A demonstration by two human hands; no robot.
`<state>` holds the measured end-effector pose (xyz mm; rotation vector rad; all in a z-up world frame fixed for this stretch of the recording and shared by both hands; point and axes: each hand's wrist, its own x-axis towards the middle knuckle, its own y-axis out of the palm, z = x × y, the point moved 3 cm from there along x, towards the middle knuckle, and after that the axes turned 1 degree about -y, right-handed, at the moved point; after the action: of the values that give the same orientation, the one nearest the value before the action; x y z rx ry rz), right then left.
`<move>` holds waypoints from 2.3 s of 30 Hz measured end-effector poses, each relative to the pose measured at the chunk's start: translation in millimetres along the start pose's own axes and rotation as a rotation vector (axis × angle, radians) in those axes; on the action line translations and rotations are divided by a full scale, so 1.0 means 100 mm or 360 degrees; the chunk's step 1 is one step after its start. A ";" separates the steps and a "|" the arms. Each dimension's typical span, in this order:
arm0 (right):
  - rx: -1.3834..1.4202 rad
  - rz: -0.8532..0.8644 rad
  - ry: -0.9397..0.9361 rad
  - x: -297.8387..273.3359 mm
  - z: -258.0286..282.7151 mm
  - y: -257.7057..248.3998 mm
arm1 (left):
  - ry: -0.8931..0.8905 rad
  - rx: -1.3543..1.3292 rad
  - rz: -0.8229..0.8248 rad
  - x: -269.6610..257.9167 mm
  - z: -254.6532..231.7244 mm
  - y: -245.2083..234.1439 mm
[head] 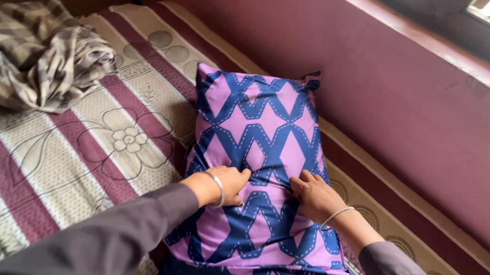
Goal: The person puts a patterned purple pillowcase onto a blue pillow by sliding the pillow inside the case and smoothing the fabric by hand.
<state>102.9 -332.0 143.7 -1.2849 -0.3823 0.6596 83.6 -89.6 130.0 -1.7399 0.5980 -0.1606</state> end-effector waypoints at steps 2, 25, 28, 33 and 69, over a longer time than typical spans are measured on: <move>0.0009 -0.0146 -0.0074 -0.02 0.02 0.02 | 0.0020 0.0031 0.0057 0.06 0.04 0.08; 0.0327 -0.1256 0.0591 -0.67 0.54 0.30 | -0.0125 -0.0088 -0.1161 -0.90 -0.35 0.27; 0.0310 -0.1266 0.0626 -0.70 0.52 0.38 | -0.0184 -0.0190 -0.0996 -0.88 -0.35 0.16; 0.0429 -0.1272 0.0638 -0.76 0.54 0.40 | -0.0086 -0.0296 -0.1203 -0.87 -0.39 0.05; 0.0478 -0.0908 0.0909 -0.37 -0.57 0.55 | 0.0034 -0.0172 -0.0800 -0.31 -0.33 0.28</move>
<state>96.4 -391.6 79.3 -0.9561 -0.1515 -0.1390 34.8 -107.6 118.2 -1.9694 0.1749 -0.5057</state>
